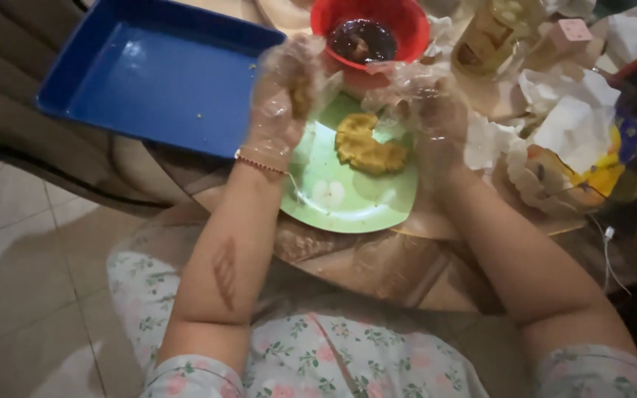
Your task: A person wearing plastic gloves shapes small portions of yellow dough into balls and places them on a green plate.
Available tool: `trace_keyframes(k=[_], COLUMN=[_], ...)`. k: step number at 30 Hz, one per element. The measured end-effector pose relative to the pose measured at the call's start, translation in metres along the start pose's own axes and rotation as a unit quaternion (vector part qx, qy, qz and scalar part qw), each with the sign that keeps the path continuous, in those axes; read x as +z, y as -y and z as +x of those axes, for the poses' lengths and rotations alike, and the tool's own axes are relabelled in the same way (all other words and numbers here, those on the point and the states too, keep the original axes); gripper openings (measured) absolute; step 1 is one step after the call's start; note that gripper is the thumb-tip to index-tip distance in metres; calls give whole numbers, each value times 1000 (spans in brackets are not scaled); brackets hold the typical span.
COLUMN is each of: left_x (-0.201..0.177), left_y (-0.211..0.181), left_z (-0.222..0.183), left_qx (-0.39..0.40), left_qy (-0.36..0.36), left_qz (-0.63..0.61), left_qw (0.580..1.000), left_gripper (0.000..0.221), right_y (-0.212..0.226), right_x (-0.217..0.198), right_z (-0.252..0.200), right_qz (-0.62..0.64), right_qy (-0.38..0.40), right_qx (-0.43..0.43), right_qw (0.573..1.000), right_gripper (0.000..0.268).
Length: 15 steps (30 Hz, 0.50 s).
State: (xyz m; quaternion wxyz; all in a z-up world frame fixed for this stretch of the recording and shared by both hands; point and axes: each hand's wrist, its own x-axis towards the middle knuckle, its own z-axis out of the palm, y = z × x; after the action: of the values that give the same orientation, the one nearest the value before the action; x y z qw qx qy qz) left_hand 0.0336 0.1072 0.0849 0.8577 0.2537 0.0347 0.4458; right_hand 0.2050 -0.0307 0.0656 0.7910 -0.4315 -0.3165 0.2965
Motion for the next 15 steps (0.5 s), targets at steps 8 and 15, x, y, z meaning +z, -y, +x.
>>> trace_keyframes(k=[8, 15], left_x=[4, 32], left_y=[5, -16], left_z=[-4, -44], left_qx=[109, 79], left_qy=[-152, -122], left_qz=[136, 202], left_qw=[973, 969], left_gripper=[39, 47], right_y=[-39, -53], right_x=[-44, -64], right_z=[17, 35], right_qz=[51, 5], right_qy=[66, 149], right_qx=[-60, -89], right_qw=[995, 985], right_gripper=[22, 28])
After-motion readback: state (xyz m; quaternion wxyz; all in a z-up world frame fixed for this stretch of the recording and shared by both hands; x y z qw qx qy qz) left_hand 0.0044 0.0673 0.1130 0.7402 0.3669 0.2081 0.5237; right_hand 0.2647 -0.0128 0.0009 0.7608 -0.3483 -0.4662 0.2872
